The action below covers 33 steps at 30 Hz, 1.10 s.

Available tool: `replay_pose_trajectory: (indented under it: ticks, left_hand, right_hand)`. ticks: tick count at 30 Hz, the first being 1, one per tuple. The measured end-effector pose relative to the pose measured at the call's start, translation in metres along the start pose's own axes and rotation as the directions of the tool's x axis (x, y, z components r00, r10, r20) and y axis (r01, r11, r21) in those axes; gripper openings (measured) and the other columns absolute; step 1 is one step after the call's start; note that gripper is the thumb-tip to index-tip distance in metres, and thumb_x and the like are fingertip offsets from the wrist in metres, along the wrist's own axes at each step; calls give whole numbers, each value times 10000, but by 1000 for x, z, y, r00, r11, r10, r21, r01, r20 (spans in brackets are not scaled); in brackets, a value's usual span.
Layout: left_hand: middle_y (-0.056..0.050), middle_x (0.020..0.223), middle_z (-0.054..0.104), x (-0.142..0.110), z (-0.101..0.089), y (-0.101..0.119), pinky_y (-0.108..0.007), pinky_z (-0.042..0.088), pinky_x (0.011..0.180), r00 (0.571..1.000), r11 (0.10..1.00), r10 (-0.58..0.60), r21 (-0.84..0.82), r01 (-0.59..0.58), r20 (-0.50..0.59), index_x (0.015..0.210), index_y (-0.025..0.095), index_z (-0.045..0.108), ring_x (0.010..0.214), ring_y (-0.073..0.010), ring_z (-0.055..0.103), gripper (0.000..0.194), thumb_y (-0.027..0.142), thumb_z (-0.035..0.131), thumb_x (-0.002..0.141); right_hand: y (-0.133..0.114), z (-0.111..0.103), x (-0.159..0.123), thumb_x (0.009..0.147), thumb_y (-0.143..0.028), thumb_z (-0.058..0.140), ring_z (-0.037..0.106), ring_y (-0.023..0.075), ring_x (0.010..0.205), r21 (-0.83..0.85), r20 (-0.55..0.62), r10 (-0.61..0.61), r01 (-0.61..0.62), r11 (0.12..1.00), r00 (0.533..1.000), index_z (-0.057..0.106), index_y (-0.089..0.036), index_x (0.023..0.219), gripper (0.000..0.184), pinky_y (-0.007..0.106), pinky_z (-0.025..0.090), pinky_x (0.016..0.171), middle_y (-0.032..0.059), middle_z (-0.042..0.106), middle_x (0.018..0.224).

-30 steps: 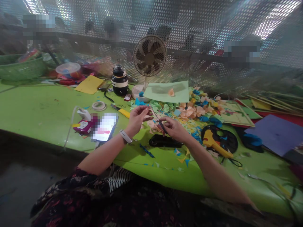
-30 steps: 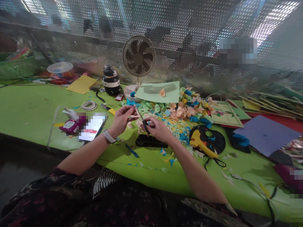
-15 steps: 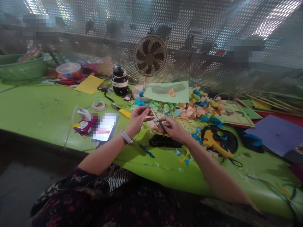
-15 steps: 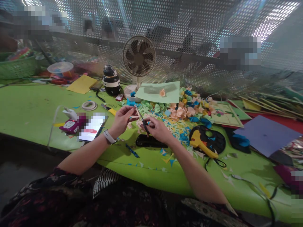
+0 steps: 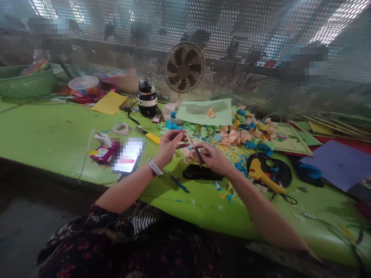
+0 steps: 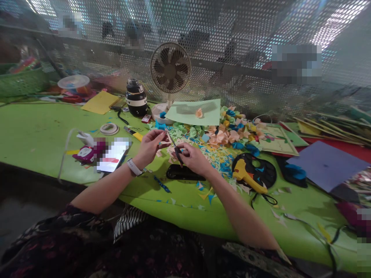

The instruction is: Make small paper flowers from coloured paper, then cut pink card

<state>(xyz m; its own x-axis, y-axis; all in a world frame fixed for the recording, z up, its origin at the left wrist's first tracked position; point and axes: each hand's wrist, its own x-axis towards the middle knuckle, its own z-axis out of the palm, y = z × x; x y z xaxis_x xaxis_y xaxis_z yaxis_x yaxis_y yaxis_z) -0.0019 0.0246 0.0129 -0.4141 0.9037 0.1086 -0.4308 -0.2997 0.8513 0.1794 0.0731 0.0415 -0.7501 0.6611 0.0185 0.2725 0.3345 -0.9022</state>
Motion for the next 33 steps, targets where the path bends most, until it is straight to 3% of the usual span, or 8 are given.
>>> replay_pose_trajectory:
  ticks: [8,13,16,20,23,28,33]
  left_hand:
    - [5,759,669,0,0,1,-280,622,679,1000,1000,-8,-13,8,-8,825,161,655,694,-105,669,274,335,850,741]
    - [3,768,678,1,-1,3,-270,616,672,1000,1000,-27,-7,27,-3,828,169,649,712,-113,685,237,315,828,776]
    - [2,795,695,2,-3,4,-258,606,666,998,998,-57,-20,57,-7,827,171,643,730,-121,706,227,295,827,779]
    - [-6,839,728,4,-4,4,-275,600,684,994,994,-111,-22,111,-16,837,180,615,767,-150,733,227,265,819,785]
    - [-8,858,746,5,-4,4,-279,596,724,987,988,-153,-18,153,-41,860,193,602,825,-156,741,202,213,794,801]
    - [-14,889,761,5,-4,3,-278,589,760,972,975,-223,12,224,-71,929,200,604,846,-142,738,186,139,746,827]
    - [-26,948,756,3,-4,4,-326,592,833,973,968,-231,95,233,-27,1018,205,609,934,-168,738,220,90,699,854]
  right_hand:
    - [8,0,3,747,-584,729,531,136,548,-15,-36,-15,14,1000,999,597,-198,1005,483,256,443,520,-31,598,595]
    - [18,-25,7,794,-535,673,478,122,468,-208,-187,-13,-26,978,982,655,-187,1112,472,267,396,488,-19,606,627]
    - [28,-50,12,799,-434,656,555,154,541,-448,-282,-7,-126,885,959,704,-193,1098,388,288,413,552,27,680,736]
    - [46,-76,16,808,-405,645,665,245,792,-720,-312,25,-253,646,950,741,-196,1029,320,303,413,643,79,740,875]
    - [59,-85,18,795,-408,655,680,274,866,-777,-319,99,-320,542,943,734,-196,1043,336,304,415,652,89,757,929]
    - [72,-87,20,797,-420,652,686,281,898,-780,-351,159,-382,496,923,734,-201,1047,343,308,433,661,92,756,937]
    - [73,-86,18,777,-429,678,676,309,915,-780,-416,202,-462,422,887,735,-189,1052,369,328,445,658,134,750,1001]
